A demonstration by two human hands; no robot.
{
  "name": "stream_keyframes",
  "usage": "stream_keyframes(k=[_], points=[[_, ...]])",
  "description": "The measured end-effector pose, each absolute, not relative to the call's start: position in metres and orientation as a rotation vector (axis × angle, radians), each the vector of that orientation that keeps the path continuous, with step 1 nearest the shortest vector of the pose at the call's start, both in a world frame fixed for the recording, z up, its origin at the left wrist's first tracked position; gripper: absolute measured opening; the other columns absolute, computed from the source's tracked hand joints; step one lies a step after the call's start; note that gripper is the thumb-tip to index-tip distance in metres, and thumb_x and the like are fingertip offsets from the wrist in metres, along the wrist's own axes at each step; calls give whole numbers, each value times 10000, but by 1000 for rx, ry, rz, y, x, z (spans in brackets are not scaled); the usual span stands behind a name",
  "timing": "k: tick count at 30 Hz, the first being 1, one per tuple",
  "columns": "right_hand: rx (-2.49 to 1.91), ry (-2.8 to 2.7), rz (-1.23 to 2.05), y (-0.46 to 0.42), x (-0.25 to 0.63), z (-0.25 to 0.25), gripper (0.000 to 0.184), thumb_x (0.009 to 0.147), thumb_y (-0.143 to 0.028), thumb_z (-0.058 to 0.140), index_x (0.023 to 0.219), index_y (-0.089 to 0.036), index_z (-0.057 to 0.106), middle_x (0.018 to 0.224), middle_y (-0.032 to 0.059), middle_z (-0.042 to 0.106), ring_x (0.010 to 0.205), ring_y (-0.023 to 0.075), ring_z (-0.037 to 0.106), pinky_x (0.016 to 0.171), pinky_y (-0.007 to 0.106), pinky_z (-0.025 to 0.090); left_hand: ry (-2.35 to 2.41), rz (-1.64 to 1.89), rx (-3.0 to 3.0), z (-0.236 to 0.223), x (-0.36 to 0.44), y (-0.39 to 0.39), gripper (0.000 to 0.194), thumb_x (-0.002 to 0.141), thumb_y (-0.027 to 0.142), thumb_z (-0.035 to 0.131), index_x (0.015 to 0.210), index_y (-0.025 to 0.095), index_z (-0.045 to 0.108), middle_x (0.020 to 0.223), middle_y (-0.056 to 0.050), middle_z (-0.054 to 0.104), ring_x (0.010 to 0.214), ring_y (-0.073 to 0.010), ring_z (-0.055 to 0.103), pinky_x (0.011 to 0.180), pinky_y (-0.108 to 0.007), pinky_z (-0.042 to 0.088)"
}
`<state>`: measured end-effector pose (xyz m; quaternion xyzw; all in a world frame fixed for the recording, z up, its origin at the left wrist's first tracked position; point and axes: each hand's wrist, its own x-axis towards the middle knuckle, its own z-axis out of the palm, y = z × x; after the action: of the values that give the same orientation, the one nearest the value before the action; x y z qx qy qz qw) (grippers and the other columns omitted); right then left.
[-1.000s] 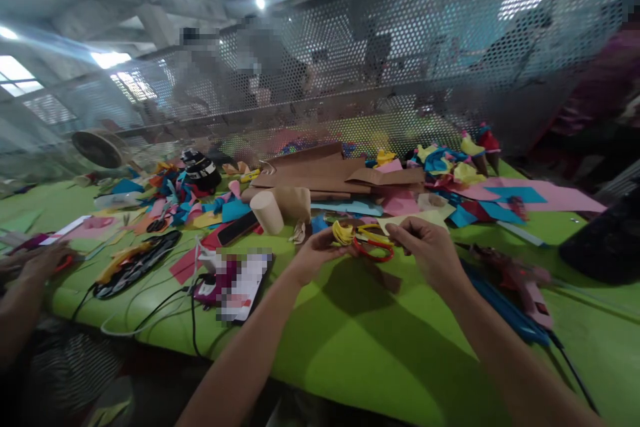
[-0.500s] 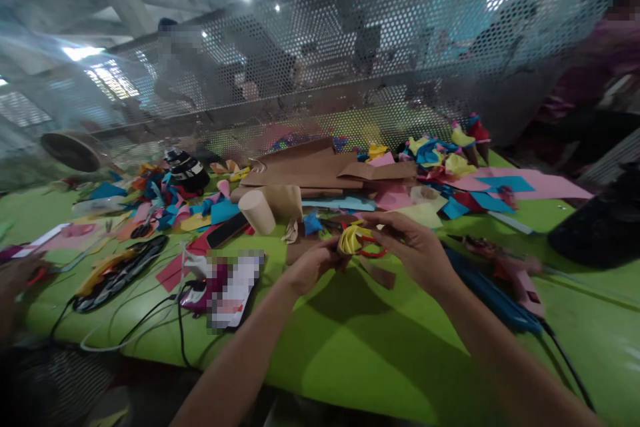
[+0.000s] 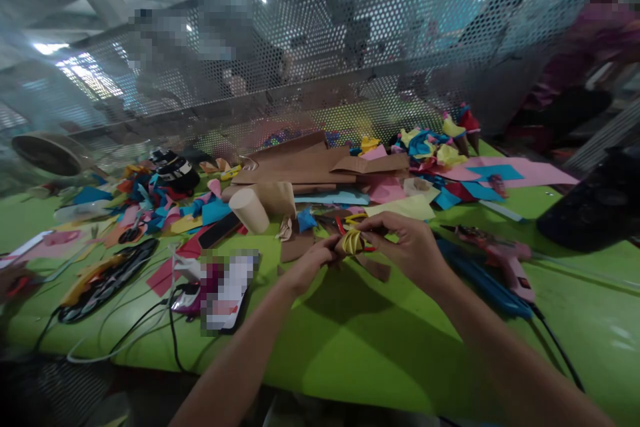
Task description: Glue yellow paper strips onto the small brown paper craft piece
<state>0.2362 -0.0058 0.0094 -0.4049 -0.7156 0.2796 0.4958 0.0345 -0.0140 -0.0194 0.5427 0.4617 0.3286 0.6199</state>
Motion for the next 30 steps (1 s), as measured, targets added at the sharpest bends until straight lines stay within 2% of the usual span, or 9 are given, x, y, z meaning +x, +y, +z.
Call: stream_keyframes(k=[7, 11, 16, 20, 26, 30], points=[[-1035, -1684, 583, -8, 232, 3, 132, 813, -288, 628, 814, -234, 748, 767, 38, 769, 693, 217, 718, 627, 331, 579, 1140, 767, 1405, -17, 34, -17, 354, 705, 234, 477, 1003, 205, 666, 966, -41, 616, 922, -211, 468, 825, -319, 391], [-1037, -1637, 628, -9, 231, 3, 129, 800, -276, 635, 824, -238, 755, 777, 30, 770, 696, 211, 715, 630, 328, 579, 1148, 766, 1400, -17, 34, -18, 417, 721, 227, 473, 1091, 214, 664, 1036, -40, 639, 972, -224, 500, 872, -338, 416], [-979, -1553, 824, -7, 232, 6, 222, 822, -340, 686, 1013, -245, 751, 936, 45, 779, 852, 223, 731, 738, 346, 604, 1082, 781, 1313, -19, 32, -16, 544, 743, 228, 561, 1286, 227, 593, 1268, -43, 644, 1205, -261, 504, 1060, -392, 378], [-969, -1490, 865, -3, 234, 6, 204, 836, -395, 681, 954, -241, 743, 950, 47, 780, 877, 227, 725, 782, 365, 599, 1000, 852, 1258, -20, 30, -16, 536, 804, 339, 665, 1317, 209, 573, 1402, -89, 585, 1323, -287, 467, 1122, -407, 343], [-1044, -1511, 822, 5, 236, 0, 215, 826, -432, 673, 889, -238, 741, 894, 42, 778, 852, 232, 715, 778, 371, 586, 989, 934, 1308, -16, 30, -17, 516, 822, 518, 699, 1214, 195, 607, 1281, -98, 626, 1230, -260, 522, 1068, -378, 387], [-1075, -1535, 806, 9, 237, -3, 272, 826, -482, 657, 885, -231, 744, 904, 52, 780, 858, 240, 713, 762, 364, 578, 1053, 1070, 1235, -11, 30, -16, 442, 794, 501, 726, 1089, 184, 635, 1060, -51, 659, 971, -182, 575, 879, -294, 437]])
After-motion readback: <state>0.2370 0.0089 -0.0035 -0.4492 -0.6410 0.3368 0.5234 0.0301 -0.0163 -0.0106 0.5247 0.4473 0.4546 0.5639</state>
